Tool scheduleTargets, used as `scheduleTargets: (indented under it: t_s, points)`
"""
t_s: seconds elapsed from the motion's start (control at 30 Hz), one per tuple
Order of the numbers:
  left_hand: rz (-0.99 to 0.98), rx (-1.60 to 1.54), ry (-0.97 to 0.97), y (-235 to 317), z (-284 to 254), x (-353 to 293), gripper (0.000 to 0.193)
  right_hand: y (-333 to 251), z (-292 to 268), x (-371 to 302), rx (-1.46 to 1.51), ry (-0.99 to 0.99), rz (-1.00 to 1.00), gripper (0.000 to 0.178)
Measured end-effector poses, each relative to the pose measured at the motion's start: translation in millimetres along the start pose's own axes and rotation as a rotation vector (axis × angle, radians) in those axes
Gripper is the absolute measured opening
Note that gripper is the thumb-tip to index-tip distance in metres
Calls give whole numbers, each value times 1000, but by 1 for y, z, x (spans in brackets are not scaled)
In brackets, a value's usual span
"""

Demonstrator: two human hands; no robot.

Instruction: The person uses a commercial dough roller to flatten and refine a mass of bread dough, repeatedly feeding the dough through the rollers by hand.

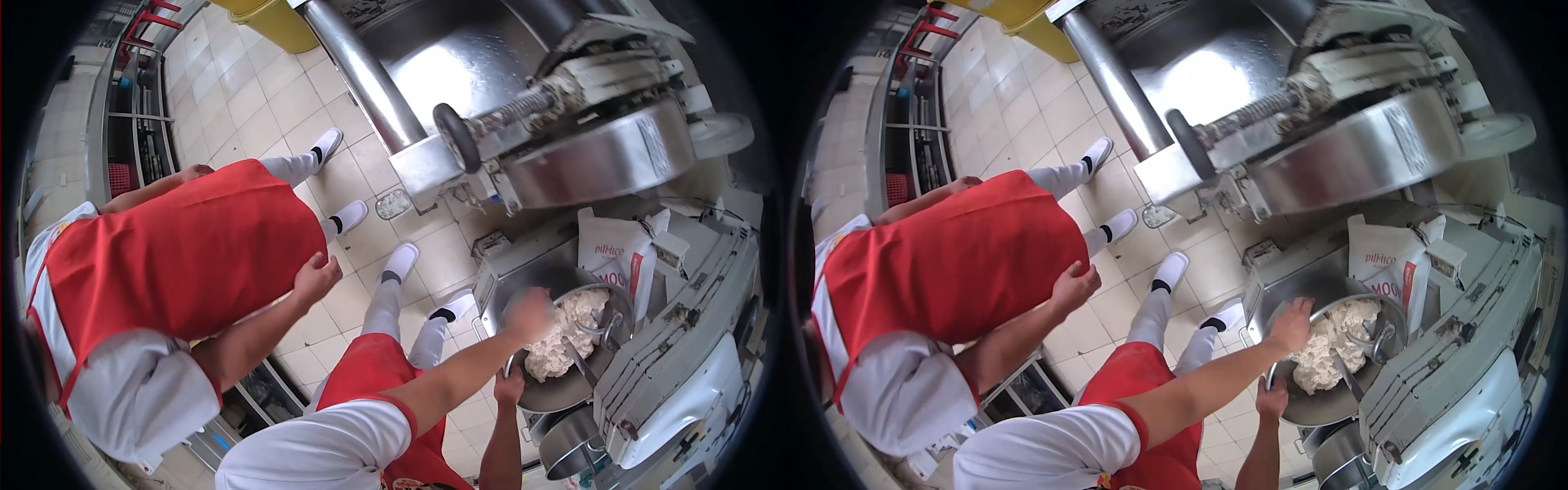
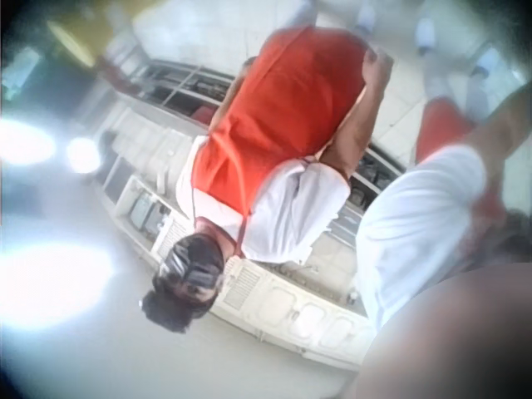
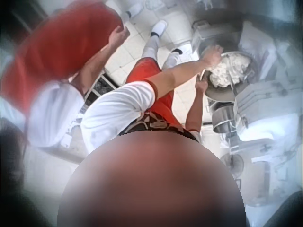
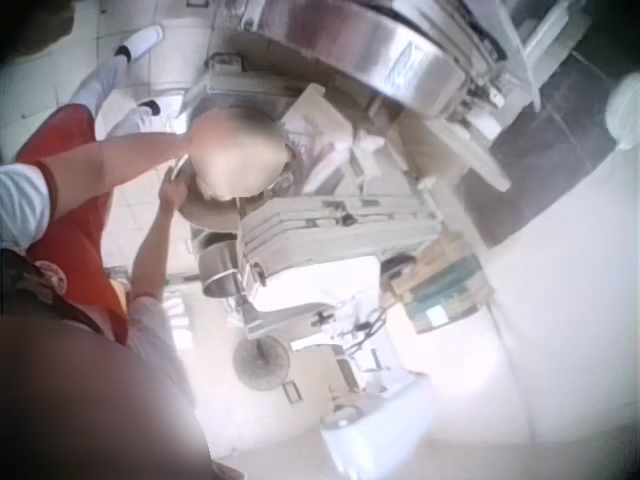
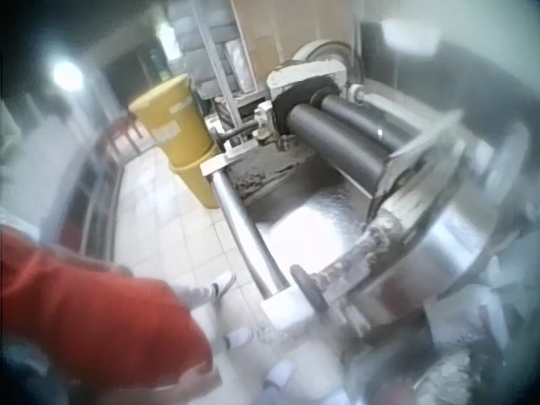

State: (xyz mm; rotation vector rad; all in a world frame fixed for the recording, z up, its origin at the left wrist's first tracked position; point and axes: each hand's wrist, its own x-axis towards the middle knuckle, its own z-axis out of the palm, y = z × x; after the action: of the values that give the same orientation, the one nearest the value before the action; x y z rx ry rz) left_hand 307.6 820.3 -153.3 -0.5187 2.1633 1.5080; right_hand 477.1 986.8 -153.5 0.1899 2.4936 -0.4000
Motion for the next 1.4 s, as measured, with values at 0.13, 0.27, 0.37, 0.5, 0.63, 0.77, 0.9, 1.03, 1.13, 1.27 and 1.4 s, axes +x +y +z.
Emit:
scheduleTargets:
  t_s: [0.13, 0.27, 0.37, 0.5, 0.63, 0.77, 0.9, 1.03, 1.13, 1.27, 1.4]
  points:
    - [-103, -8, -165, 5, -22, 5, 64, 11, 12, 5, -206, -79, 156, 46]
    - [-135, 49, -51, -14, -45, 8, 56, -15, 7, 16, -207, -118, 272, 43]
    - [-146, 38, -124, -24, -62, -9, 56, 24, 45, 25, 85, 29, 352, 49]
    - [-238, 26, -43, -67, -97, -2, 57, -145, 3, 118, -1073, -482, -248, 51]
    - [-295, 14, -3, -96, -136, -7, 58, -218, -22, 109, -1441, -568, -207, 67]
    - [-350, 27, 55, -122, -195, -22, 58, -195, -20, 90, -630, -334, 101, 77]
    - [-400, 26, 129, -151, -214, -33, 59, -179, -9, 99, -897, -350, 54, 67]
    - [-364, 11, 130, -137, -196, -28, 60, -100, 23, 109, -1036, -162, -75, 48]
    - [-358, 4, 141, -132, -184, -22, 60, -72, 26, 120, -1154, -195, -212, 45]
    - [-339, 14, 129, -129, -176, -19, 61, -39, 34, 127, -1966, -155, -459, 45]
    - [-366, 14, 172, -134, -185, -22, 62, -72, 37, 127, -1954, -125, -378, 49]
